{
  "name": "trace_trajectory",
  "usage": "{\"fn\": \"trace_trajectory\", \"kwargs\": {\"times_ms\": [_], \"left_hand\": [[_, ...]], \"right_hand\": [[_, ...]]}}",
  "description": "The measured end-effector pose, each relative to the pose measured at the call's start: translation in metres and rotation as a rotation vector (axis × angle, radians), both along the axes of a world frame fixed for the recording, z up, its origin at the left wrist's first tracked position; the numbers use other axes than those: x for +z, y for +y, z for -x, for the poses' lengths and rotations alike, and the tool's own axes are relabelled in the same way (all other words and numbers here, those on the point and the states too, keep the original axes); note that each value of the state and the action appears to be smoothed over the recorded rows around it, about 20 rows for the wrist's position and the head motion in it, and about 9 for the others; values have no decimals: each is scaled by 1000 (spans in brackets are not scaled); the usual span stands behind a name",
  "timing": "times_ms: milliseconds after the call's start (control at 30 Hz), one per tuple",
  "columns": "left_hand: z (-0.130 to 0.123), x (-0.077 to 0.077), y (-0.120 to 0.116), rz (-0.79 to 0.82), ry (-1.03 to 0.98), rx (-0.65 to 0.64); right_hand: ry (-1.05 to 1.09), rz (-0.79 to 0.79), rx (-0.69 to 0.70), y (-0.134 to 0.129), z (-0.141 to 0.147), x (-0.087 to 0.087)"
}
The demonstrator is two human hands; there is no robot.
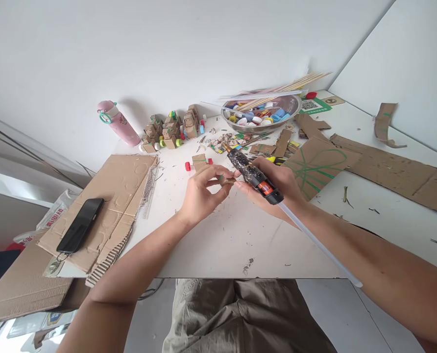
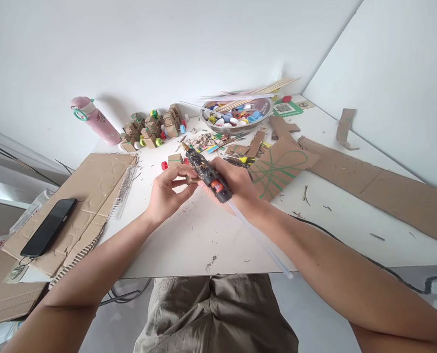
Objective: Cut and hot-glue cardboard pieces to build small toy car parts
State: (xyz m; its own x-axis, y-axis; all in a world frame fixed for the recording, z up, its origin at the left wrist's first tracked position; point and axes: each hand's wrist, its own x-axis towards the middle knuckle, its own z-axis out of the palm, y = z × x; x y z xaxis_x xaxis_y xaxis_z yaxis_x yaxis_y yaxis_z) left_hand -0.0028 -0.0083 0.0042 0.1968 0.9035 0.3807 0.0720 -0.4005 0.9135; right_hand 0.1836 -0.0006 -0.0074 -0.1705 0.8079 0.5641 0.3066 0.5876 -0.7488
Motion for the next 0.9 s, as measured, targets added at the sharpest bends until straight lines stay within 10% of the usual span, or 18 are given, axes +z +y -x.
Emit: {"fn": "trace_trajectory", "kwargs": {"times_ms": [900], "left_hand": [[13, -17, 9, -616, 386, 263]], "right_hand": [[112, 29, 39, -6, -2, 8]]}}
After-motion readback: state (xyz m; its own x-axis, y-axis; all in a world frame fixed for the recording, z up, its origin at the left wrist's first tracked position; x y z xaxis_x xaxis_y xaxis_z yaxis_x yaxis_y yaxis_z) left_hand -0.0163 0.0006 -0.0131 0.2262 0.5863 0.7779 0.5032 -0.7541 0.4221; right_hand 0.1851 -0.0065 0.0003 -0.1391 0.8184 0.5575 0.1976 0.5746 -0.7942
